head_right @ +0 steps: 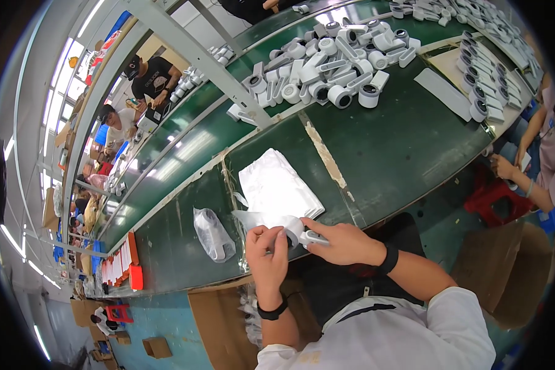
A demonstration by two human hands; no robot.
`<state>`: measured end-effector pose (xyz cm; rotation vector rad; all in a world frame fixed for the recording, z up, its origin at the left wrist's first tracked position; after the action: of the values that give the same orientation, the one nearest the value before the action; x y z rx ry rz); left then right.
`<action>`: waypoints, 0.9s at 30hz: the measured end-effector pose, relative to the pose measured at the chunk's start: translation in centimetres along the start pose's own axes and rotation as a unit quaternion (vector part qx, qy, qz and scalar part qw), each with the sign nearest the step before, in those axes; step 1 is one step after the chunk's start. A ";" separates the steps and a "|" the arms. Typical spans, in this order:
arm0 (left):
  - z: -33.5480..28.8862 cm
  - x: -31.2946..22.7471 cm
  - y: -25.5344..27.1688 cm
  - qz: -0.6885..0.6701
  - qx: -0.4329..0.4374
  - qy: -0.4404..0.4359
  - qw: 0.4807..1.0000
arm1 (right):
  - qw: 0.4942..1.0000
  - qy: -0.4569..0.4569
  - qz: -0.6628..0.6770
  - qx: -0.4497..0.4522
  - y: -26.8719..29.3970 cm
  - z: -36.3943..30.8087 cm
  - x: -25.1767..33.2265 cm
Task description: The person packages handheld fans by hand, picking up a fan, sliding it into a plastic bag, and placing the bagged fan into a cardboard box.
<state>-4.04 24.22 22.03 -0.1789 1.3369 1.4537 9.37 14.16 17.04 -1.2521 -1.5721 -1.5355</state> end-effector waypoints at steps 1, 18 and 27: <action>-0.2 -0.5 -0.4 0.013 -0.024 -0.026 0.999 | 1.000 0.000 0.000 -0.002 -0.5 0.1 -0.3; -4.2 2.8 -4.7 -0.450 0.047 0.238 0.859 | 0.871 0.129 0.434 -0.193 -1.4 0.8 -0.7; -5.9 4.4 -6.0 -0.594 0.179 0.214 0.755 | 0.875 0.168 0.305 -0.336 -0.6 0.0 0.3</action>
<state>-4.29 20.85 13.13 -0.9589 1.3709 0.0465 8.73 14.30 17.06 -1.5262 -0.3295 -1.7688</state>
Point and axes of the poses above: each hand's wrist, its own z-axis towards the middle knuckle, its own y-axis out of the back of the hand, x = y × z, the point moved 5 cm from there along z, towards the middle knuckle, and after that the axes turned 6 degrees about z, right-handed, at the moved point
